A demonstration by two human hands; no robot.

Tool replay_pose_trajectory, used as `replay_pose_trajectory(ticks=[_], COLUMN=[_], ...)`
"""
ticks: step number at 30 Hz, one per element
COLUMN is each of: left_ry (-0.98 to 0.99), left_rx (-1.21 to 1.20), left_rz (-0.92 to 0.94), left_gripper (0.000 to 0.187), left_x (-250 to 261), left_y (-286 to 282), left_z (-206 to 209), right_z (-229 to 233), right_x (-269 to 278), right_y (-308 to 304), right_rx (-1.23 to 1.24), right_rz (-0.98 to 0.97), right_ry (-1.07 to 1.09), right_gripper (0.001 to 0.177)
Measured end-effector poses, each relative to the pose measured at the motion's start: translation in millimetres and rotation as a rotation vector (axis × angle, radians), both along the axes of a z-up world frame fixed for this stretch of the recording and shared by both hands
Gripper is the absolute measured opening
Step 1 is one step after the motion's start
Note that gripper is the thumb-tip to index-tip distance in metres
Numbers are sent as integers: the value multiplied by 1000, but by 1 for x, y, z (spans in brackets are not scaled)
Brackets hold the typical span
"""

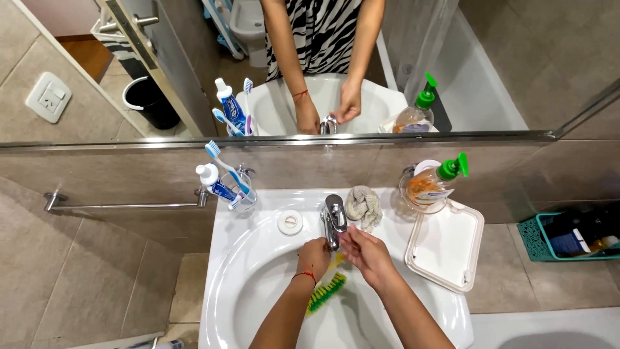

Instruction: Cleaning a bidet and sink using a sponge and brush

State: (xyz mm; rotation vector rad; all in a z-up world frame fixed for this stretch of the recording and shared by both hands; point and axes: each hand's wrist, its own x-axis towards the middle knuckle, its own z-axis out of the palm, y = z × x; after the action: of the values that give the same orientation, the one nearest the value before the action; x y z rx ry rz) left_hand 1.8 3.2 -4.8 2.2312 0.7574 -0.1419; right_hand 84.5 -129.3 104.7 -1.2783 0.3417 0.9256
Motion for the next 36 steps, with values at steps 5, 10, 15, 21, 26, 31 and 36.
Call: replay_pose_trajectory(ticks=[5, 10, 15, 21, 26, 31, 36], left_ry=[116, 98, 80, -29, -115, -32, -295], left_rx=[-72, 55, -254, -665, -1037, -1006, -1231], left_rz=[-29, -27, 202, 452, 447, 516, 721], left_gripper=[20, 47, 73, 59, 18, 37, 20], left_x=[-11, -17, -31, -28, -15, -10, -12], left_y=[-10, -1, 6, -1, -17, -24, -20], left_z=[35, -1, 25, 32, 27, 23, 21], right_z=[-53, -126, -90, -111, -106, -67, -56], right_x=[2, -4, -26, -22, -8, -2, -11], right_y=[3, 26, 28, 19, 2, -11, -11], right_rx=[-73, 266, -209, -332, -406, -438, -19], right_rz=[-25, 15, 267, 391, 430, 542, 458], right_ry=[76, 395, 27, -329, -310, 28, 348], right_gripper=[24, 28, 18, 16, 24, 61, 38])
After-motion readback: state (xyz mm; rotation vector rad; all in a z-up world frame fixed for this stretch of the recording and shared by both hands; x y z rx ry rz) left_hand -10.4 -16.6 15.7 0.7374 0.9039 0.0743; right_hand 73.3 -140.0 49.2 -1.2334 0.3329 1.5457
